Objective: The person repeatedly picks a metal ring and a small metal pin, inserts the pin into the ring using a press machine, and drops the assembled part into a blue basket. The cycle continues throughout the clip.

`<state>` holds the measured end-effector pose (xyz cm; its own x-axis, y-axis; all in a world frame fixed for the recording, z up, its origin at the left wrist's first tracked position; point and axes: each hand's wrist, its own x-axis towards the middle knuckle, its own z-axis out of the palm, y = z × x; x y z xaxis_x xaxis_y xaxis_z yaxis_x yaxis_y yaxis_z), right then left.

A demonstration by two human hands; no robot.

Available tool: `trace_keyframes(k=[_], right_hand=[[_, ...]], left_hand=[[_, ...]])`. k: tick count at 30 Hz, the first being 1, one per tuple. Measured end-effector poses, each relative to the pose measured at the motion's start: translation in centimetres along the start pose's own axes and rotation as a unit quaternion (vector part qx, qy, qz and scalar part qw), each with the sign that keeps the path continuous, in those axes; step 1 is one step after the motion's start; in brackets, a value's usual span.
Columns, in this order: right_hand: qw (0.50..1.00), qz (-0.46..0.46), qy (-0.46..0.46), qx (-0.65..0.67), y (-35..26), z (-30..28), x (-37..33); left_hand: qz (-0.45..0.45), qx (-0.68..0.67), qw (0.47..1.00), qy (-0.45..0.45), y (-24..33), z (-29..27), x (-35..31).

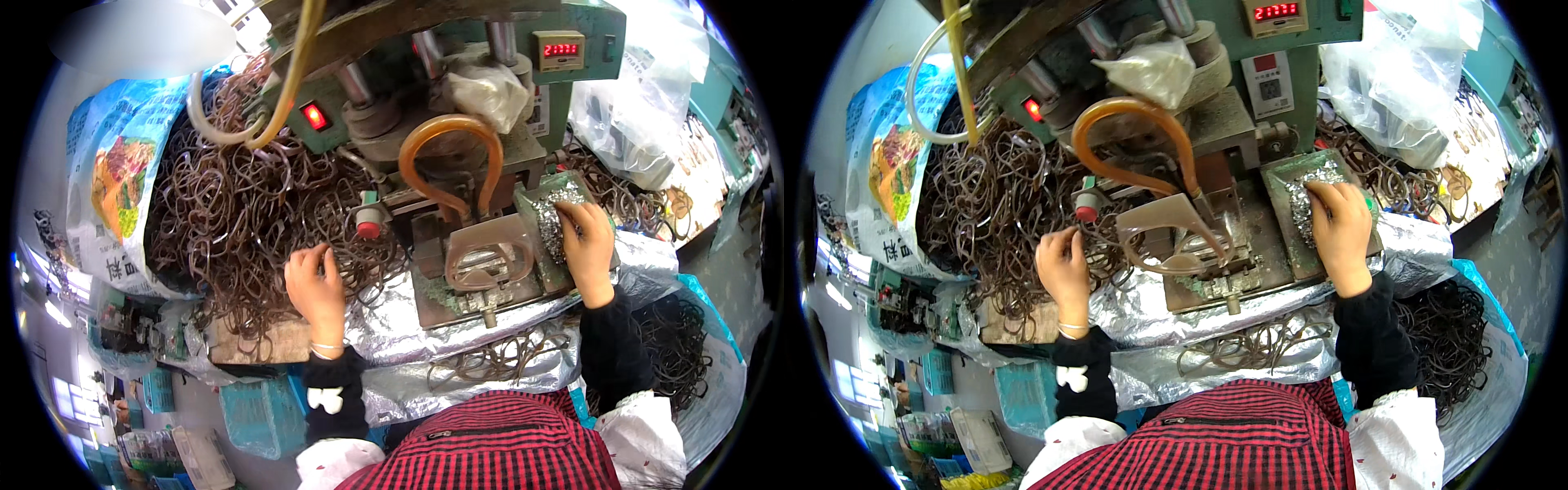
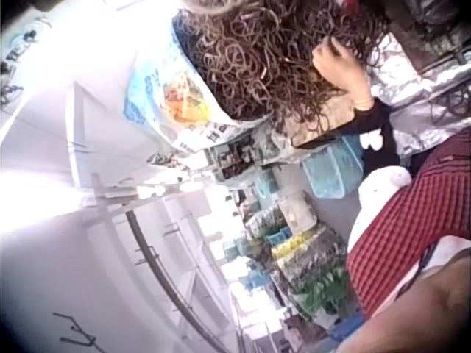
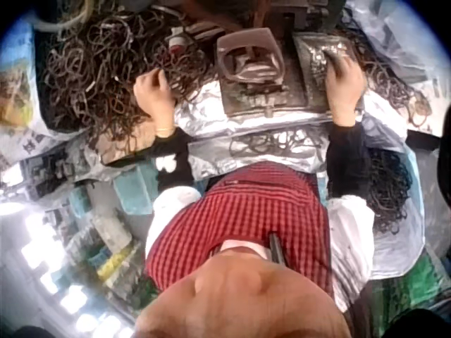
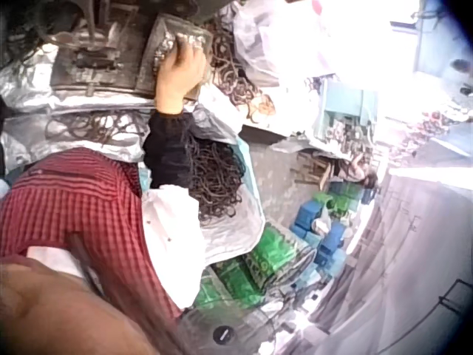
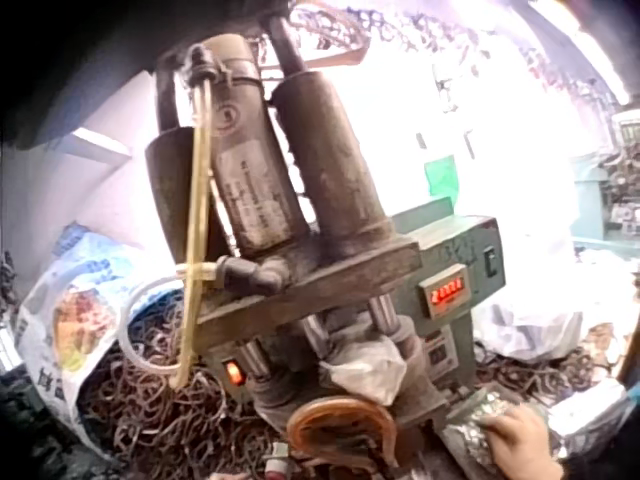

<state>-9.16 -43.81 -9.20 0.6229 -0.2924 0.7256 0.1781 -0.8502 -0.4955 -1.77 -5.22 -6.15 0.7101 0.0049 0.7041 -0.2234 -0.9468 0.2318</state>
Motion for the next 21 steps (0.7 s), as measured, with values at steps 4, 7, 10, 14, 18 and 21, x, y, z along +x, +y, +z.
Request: trace_keyframes(k=[4, 7, 10, 14, 18, 21], right_hand=[[0.994, 0.104, -0.006, -0.019, 0.3, -3.4, -3.2], [0.995, 0.091, -0.031, -0.037, 0.8, -5.3, -4.1], [0.994, 0.108, -0.010, -0.011, 1.0, -5.7, -4.1], [0.976, 0.183, -0.014, 0.121, -1.2, -6.0, -4.3], [0.969, 0.027, -0.062, 0.238, -5.1, -4.1, 0.8], [0.949, 0.016, -0.034, 0.312, -6.8, -0.1, 2.6]], left_hand=[[0.041, -0.034, 0.996, 0.078, 1.2, 1.9, 0.0], [0.195, -0.028, 0.978, -0.065, -0.9, 2.6, 3.6], [0.228, -0.052, 0.963, -0.135, -4.2, 2.5, 4.3], [0.145, -0.156, 0.977, -0.030, -4.0, 0.2, 3.7], [-0.194, -0.391, 0.899, -0.006, -2.7, 0.0, 2.0], [-0.280, -0.450, 0.846, -0.061, 1.3, 0.3, -0.6]])
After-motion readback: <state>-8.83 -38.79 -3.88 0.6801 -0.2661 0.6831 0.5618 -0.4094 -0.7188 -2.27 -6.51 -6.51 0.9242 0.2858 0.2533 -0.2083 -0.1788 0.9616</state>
